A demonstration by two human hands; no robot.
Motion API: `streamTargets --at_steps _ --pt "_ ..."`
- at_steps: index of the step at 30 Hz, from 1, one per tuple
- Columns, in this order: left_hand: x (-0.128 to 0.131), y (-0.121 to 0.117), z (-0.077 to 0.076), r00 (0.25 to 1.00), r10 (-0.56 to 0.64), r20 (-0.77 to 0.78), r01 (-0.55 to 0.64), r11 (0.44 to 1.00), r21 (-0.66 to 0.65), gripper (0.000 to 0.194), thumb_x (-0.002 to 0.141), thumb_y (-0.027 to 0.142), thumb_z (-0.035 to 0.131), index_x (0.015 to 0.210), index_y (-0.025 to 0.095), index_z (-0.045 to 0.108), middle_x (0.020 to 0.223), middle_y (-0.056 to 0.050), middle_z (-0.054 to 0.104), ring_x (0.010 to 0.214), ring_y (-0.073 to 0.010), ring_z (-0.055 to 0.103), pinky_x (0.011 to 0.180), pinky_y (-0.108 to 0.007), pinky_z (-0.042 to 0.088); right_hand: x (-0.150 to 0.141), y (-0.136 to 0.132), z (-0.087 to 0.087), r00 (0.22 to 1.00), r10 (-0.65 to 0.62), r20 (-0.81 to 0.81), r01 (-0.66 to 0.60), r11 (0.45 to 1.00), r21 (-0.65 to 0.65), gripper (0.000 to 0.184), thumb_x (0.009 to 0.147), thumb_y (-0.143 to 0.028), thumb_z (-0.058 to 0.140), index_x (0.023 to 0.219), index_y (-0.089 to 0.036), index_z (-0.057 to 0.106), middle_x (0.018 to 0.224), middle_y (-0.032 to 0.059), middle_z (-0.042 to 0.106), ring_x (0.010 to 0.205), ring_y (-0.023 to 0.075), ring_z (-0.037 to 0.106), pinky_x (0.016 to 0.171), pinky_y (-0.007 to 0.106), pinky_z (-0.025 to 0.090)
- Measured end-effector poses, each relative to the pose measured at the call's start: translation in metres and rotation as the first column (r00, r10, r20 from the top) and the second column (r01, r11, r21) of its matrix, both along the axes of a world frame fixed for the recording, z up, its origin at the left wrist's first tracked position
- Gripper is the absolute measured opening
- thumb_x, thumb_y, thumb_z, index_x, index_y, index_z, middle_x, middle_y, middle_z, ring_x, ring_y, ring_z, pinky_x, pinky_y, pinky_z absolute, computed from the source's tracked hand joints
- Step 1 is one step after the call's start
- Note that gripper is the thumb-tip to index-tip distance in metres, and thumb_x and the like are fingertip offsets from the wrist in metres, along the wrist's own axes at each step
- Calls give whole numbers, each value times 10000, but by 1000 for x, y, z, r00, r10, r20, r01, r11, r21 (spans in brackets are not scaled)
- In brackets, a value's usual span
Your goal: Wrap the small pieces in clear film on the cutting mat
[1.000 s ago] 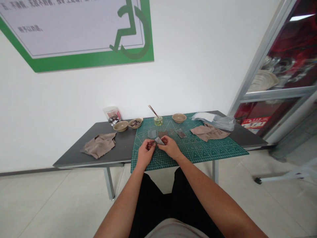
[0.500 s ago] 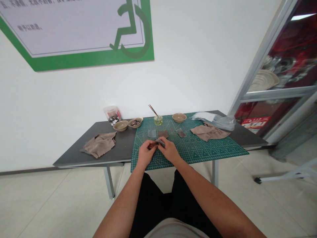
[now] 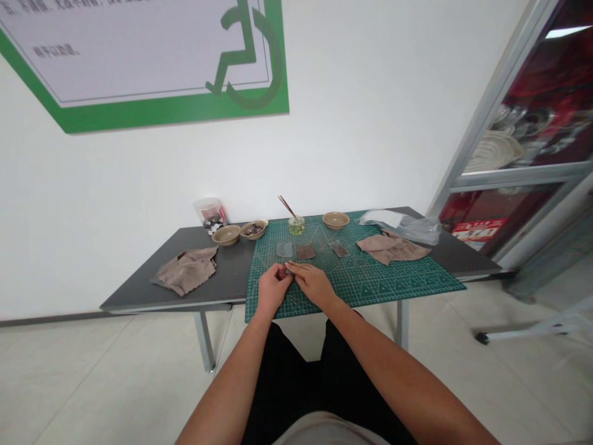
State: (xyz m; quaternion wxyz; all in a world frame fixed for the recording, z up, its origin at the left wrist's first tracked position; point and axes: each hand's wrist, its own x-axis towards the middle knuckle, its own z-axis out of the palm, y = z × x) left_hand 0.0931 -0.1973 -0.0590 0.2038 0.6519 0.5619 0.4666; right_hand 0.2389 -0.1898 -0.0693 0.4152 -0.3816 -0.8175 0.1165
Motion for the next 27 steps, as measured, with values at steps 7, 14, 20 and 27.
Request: streamTargets --at_steps 7,14,20,27 --pt "-2 1 -5 995 -29 95 29 1000 -2 76 720 245 577 694 174 589 618 45 542 592 -98 489 587 -206 376 -1 -2 -3 994 -72 80 70 997 29 439 884 -101 412 1288 -216 539 1318 48 550 1187 159 544 1018 343 443" --pt "-4 3 -8 998 -22 61 21 1000 9 47 704 195 577 686 174 615 598 42 558 576 -102 494 577 -212 378 -6 -2 -7 983 -73 167 57 993 100 448 881 -100 408 1305 -185 521 1337 77 529 1240 182 495 1034 369 432" --pt "-5 4 -7 962 -27 271 28 1000 -1 150 741 287 603 827 168 636 691 7 628 634 -121 561 622 -229 433 -7 -1 -7 973 -158 166 146 986 80 458 894 -109 380 1332 -183 487 1321 77 545 1174 186 557 977 359 482" --pt "-5 4 -7 990 -46 133 44 999 16 81 727 229 581 751 177 638 633 30 595 592 -110 525 597 -219 401 -8 -3 -7 973 -128 193 112 989 96 457 906 -126 370 1351 -177 459 1360 77 506 1173 191 557 961 358 491"
